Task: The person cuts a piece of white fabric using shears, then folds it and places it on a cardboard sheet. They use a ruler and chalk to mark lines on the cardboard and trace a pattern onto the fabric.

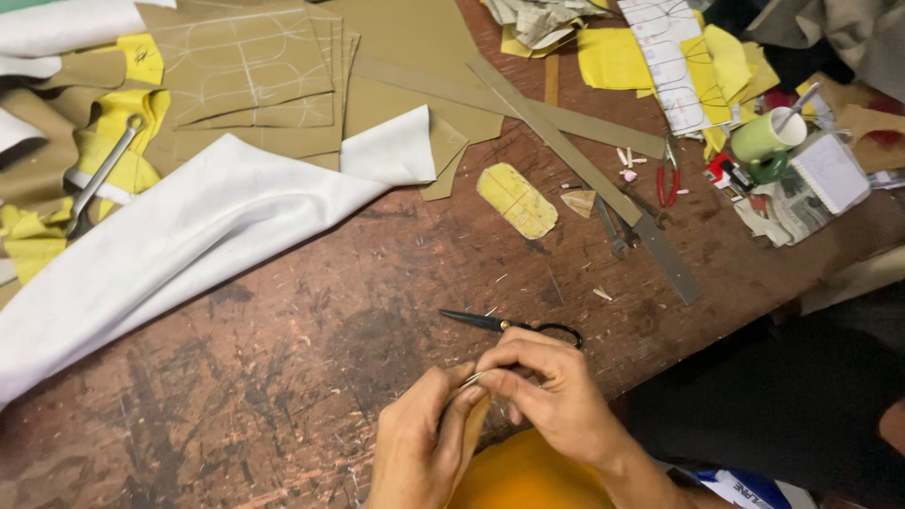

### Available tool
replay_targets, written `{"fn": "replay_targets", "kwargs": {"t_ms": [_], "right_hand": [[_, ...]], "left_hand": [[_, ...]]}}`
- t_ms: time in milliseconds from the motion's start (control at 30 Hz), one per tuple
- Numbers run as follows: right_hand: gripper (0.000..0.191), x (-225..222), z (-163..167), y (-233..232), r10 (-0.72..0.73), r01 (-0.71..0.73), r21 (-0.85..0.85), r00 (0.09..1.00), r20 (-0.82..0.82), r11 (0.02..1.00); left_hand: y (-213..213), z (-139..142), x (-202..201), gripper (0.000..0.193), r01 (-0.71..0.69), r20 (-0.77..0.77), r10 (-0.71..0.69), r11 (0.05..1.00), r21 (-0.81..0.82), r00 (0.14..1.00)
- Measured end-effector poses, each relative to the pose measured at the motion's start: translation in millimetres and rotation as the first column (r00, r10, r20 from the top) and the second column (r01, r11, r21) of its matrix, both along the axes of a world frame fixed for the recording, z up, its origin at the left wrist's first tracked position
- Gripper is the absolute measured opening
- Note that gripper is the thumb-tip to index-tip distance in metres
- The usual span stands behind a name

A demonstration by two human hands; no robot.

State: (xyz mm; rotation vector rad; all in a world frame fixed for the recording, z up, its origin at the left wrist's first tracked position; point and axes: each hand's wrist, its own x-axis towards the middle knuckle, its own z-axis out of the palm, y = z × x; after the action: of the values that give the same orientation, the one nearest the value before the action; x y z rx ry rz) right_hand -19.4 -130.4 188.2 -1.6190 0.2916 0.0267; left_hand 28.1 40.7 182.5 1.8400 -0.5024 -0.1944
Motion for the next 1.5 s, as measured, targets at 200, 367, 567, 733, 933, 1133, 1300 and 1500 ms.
{"fn": "replay_targets", "kwargs": {"t_ms": [200, 367, 567, 733, 933, 1133, 1300, 1500], "right_hand": [[0.007, -17, -36, -7, -0.070, 0.032, 0.136, 0.956, 0.285, 0.990], [0.020, -17, -99, -42, -0.366, 0.204, 0.426, 0.865, 0.344, 0.881], [0.048, -22, -168, -105, -0.175, 0.053, -0.769, 0.981, -0.078, 0.638], [0.077, -43, -201, -92, -0.215, -0.206, -0.876, 0.922, -0.323, 0.435], [0.058, -57, -206, -89, -0.189, -0.130, -0.910, 0.957, -0.218, 0.394], [0.044, -57, -197, -103, -0.018, -0.391, -0.431, 0.723, -0.690, 0.813], [0.043, -72, -163, -93, 0.296, 0.199, 0.622, 0.745, -0.598, 0.757], [0.059, -96, -123, -57, 0.444, -0.211, 0.608, 0.857, -0.262, 0.766]], "left_hand": [[-10, 4, -9, 0.015, -0.025, -0.056, 0.014, 0.981, -0.191, 0.998], [-9, 2, 0, 0.008, -0.038, -0.080, 0.031, 0.996, -0.086, 0.996], [25, -7, 16, 0.010, -0.086, -0.135, 0.079, 0.995, -0.041, 0.988], [34, -5, 15, 0.010, -0.143, -0.128, 0.138, 0.989, -0.029, 0.982], [40, 2, 15, 0.010, -0.176, -0.073, 0.173, 0.984, -0.028, 0.982], [39, 0, 14, 0.009, -0.144, -0.134, 0.135, 0.988, -0.054, 0.982], [44, -1, 15, 0.007, -0.146, -0.074, 0.140, 0.985, -0.087, 0.987], [56, -1, 15, 0.009, -0.128, -0.011, 0.127, 0.986, -0.107, 0.992]]}}
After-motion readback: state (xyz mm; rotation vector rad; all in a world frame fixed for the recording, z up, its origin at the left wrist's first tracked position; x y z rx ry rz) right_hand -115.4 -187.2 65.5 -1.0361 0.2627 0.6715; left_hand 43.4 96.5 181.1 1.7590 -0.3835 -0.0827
